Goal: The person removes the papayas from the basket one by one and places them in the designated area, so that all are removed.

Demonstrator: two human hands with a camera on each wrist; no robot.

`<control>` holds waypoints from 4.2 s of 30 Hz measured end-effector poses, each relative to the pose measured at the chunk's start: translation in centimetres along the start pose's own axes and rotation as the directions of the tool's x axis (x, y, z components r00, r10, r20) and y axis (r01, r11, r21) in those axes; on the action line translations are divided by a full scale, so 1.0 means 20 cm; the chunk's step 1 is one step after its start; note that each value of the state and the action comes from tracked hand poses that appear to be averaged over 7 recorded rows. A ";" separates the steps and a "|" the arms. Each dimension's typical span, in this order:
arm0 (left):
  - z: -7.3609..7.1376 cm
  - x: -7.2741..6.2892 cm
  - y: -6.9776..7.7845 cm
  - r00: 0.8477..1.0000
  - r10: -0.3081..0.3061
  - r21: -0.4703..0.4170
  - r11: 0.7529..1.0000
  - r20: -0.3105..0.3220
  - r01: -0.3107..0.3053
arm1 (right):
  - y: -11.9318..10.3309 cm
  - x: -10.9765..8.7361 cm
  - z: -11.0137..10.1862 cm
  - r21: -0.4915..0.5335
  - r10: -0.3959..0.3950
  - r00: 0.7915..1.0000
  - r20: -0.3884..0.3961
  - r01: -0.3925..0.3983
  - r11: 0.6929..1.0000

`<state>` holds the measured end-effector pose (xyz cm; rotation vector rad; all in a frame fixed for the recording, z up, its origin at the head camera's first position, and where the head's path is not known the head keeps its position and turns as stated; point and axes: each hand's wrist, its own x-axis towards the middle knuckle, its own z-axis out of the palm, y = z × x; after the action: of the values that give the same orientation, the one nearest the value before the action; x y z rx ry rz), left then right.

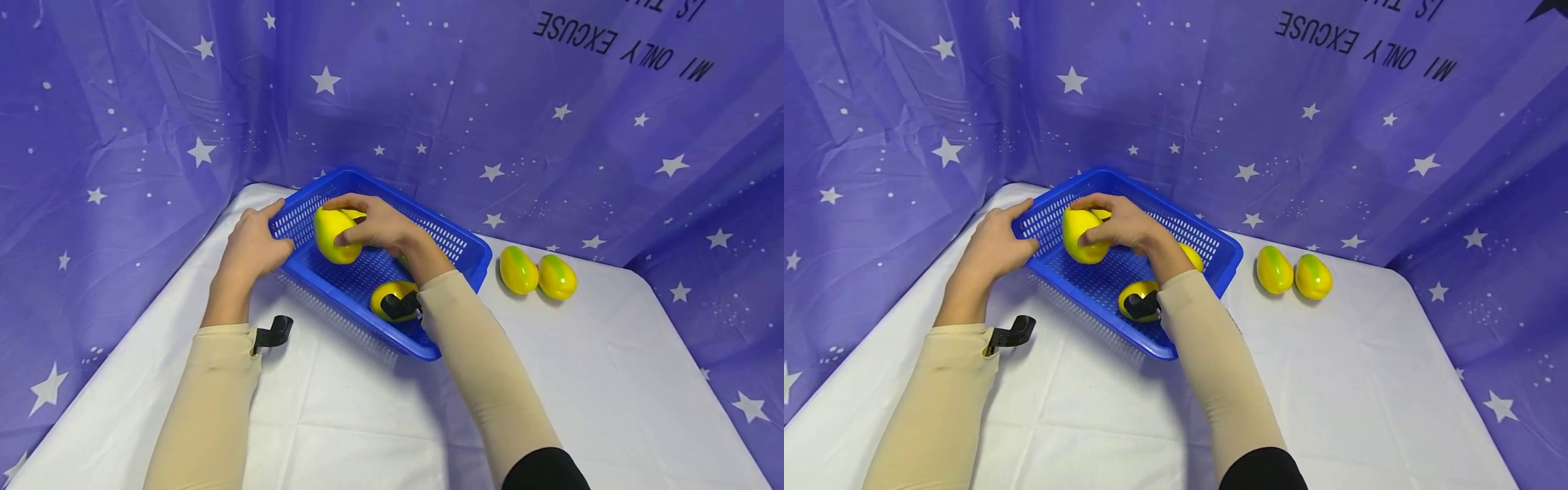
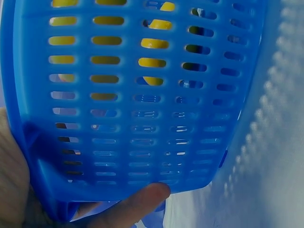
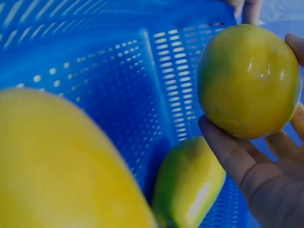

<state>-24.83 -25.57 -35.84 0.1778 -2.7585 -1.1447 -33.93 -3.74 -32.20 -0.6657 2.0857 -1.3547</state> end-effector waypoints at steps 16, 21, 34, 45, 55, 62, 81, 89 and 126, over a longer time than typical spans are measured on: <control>0.01 0.01 0.02 1.000 0.026 -0.004 1.000 -0.005 -0.026 | -0.10 -0.12 -0.09 0.161 -0.201 0.968 -0.152 0.225 0.961; 0.01 0.01 0.03 0.999 0.035 -0.006 0.999 -0.008 -0.035 | -0.13 -0.17 -0.12 0.174 -0.250 0.952 -0.179 0.281 0.944; -0.01 0.00 0.00 0.999 0.034 0.005 0.999 -0.003 -0.034 | -0.09 -0.32 -0.22 0.273 -0.331 0.907 -0.260 0.398 0.876; -0.01 0.00 0.01 0.999 0.052 0.007 0.999 0.011 -0.052 | 0.00 -0.53 -0.40 0.271 -0.369 0.857 -0.360 0.474 0.838; 0.00 0.00 0.00 0.998 0.053 0.002 0.999 0.020 -0.053 | 0.10 -0.69 -0.54 0.283 -0.347 0.816 -0.463 0.507 0.814; 0.01 0.01 0.01 0.997 0.069 0.005 0.998 0.016 -0.069 | 0.22 -0.81 -0.63 0.279 -0.314 0.792 -0.524 0.508 0.815; 0.02 0.02 0.01 0.996 0.085 0.014 0.996 0.006 -0.085 | 0.45 -1.09 -0.87 0.336 -0.240 0.748 -0.619 0.528 0.780; 0.03 0.02 0.02 0.998 0.063 0.016 0.998 0.017 -0.063 | 0.55 -1.22 -0.96 0.322 -0.203 0.721 -0.663 0.520 0.791; 0.00 -0.01 -0.04 0.998 -0.059 0.054 0.997 0.021 0.058 | 0.94 -1.49 -1.26 0.377 0.000 0.600 -0.800 0.503 0.778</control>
<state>-24.50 -26.08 -36.39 0.2553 -2.8237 -1.0936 -31.65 39.41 -35.77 -0.0967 1.9595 -2.6884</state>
